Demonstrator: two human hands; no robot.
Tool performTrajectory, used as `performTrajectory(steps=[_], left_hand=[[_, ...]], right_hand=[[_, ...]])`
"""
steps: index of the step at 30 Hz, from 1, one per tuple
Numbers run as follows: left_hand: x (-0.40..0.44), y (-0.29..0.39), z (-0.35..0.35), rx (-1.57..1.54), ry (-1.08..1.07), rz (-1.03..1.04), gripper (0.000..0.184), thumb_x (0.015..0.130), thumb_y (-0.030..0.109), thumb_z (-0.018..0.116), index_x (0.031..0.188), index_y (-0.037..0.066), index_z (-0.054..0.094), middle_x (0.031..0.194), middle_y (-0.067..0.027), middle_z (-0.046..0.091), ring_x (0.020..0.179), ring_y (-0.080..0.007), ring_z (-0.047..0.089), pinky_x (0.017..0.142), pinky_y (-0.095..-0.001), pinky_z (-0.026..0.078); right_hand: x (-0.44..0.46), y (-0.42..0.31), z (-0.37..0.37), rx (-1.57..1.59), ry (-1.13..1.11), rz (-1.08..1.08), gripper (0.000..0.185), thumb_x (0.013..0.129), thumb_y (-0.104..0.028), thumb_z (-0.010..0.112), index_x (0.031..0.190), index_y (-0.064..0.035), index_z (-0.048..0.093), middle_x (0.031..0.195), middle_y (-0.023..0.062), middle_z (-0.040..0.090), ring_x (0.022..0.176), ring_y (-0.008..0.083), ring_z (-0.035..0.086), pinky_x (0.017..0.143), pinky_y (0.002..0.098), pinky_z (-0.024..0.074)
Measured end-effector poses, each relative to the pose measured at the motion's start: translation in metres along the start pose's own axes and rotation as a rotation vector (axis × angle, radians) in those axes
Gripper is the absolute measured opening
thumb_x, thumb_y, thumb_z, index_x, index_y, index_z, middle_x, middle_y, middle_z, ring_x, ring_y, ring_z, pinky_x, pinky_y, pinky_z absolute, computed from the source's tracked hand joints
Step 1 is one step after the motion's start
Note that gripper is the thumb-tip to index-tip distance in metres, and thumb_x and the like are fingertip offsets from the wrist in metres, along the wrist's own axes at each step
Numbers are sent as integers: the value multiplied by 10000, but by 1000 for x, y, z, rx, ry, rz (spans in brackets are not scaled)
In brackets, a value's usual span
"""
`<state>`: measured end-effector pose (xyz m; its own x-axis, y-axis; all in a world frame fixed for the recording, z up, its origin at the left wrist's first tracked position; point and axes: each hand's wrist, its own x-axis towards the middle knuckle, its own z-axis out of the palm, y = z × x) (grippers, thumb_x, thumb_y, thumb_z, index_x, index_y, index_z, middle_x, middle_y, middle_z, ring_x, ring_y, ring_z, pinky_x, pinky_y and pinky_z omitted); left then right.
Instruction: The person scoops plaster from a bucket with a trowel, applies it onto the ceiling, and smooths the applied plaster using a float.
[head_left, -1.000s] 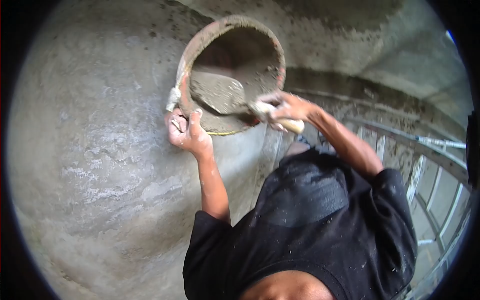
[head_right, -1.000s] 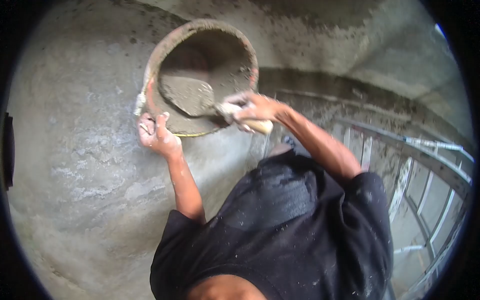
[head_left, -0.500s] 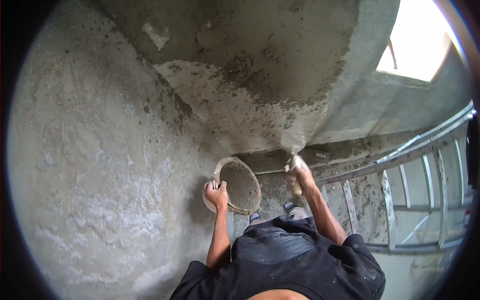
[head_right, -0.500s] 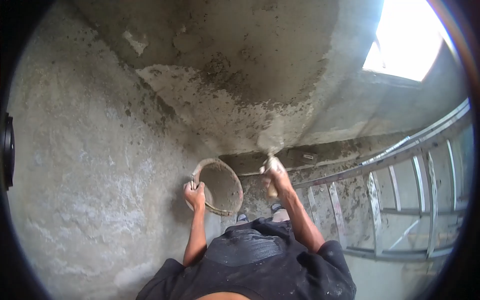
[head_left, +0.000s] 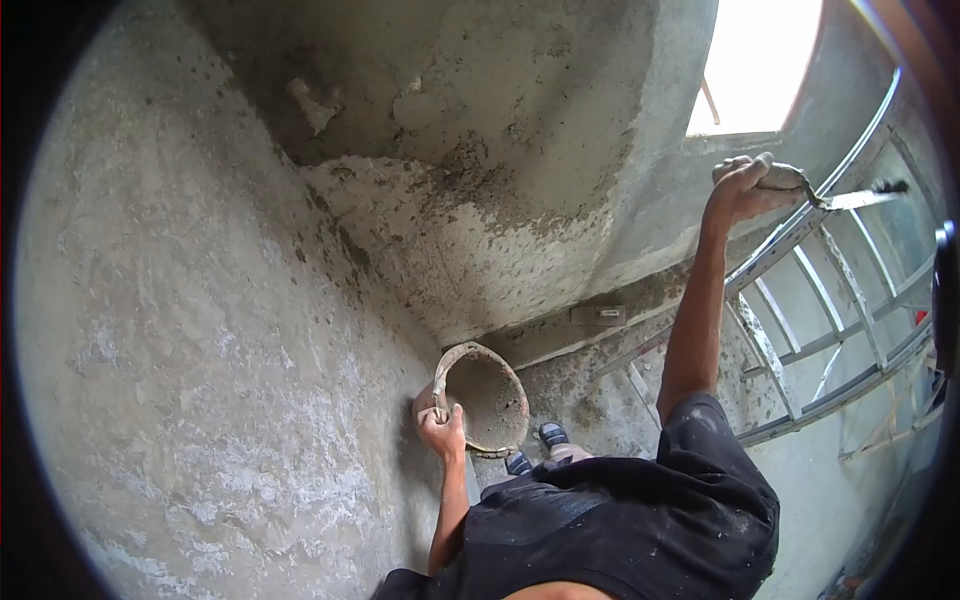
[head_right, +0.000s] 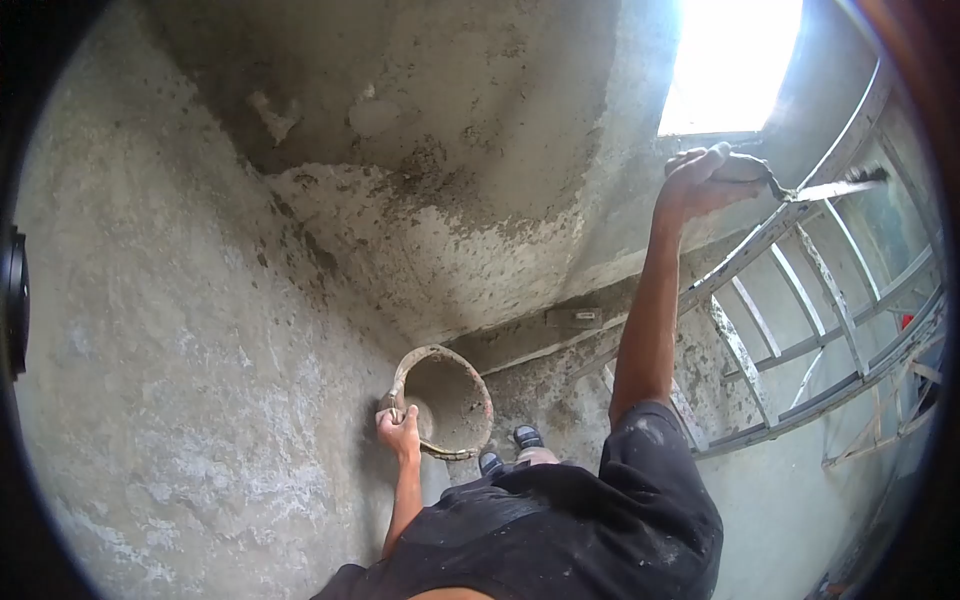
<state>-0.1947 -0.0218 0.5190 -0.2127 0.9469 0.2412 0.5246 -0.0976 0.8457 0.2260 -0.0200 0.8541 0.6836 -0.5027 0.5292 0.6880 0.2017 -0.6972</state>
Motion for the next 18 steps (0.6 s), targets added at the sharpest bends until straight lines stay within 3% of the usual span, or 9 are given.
performTrajectory(steps=[3,4,5,6,8,9,10,13,18], left_hand=[[-8,9,-8,-84,-42,-51,331,581,132,752,595,-23,459,709,-72,440,594,-206,438,576,-359,370],[-10,7,-10,-123,-65,-31,340,582,123,754,595,-12,442,706,-59,428,591,-189,424,572,-354,366],[-10,9,-16,-121,-63,-29,340,582,123,754,595,-12,442,706,-59,428,591,-189,424,572,-354,366],[-11,15,-19,-118,-80,-44,348,584,120,754,592,-9,431,699,-58,421,588,-187,418,569,-354,365],[-13,8,-16,-35,-99,-26,362,592,124,750,585,0,410,678,-55,407,584,-183,406,566,-349,362],[-14,22,-23,-49,-176,-57,359,603,126,741,583,2,405,679,-66,406,599,-194,409,576,-351,362],[-13,23,-17,-42,-123,-15,375,598,114,732,562,4,375,638,-71,413,568,-209,401,553,-362,355],[-14,4,-16,19,-82,36,361,596,105,720,559,-8,380,612,-83,437,549,-234,412,547,-372,360],[-17,-1,-10,-11,-120,-1,304,616,158,702,554,-3,452,698,-150,475,712,-301,474,680,-422,379]], right_hand=[[-14,14,40,16,201,-56,700,836,-260,517,1318,59,124,794,184,521,631,199,561,545,298,493],[-28,51,54,-264,160,-79,835,831,-319,496,1301,156,-4,1124,314,359,932,352,503,781,415,461],[-52,164,80,-974,114,-589,781,869,-297,478,1331,109,-5,1225,307,326,959,361,506,763,398,479],[-115,152,78,-976,122,-591,781,869,-297,478,1331,109,-5,1225,307,326,959,361,506,763,398,479],[-237,131,99,-656,-258,-679,560,900,-163,405,1367,5,145,1142,194,512,969,256,544,729,316,494],[-287,139,101,-117,-573,-477,553,875,-92,412,1353,36,167,1263,261,404,1092,345,483,834,367,467],[-292,70,70,42,-764,-308,571,848,-29,416,1343,69,148,1255,308,378,1102,398,458,854,408,441],[-338,26,-28,226,-955,-171,567,813,-51,514,1268,117,221,1003,331,485,839,453,529,695,444,452],[-292,25,-181,76,-1767,309,534,740,-116,615,1198,-40,352,1007,226,508,953,392,519,779,421,439]])
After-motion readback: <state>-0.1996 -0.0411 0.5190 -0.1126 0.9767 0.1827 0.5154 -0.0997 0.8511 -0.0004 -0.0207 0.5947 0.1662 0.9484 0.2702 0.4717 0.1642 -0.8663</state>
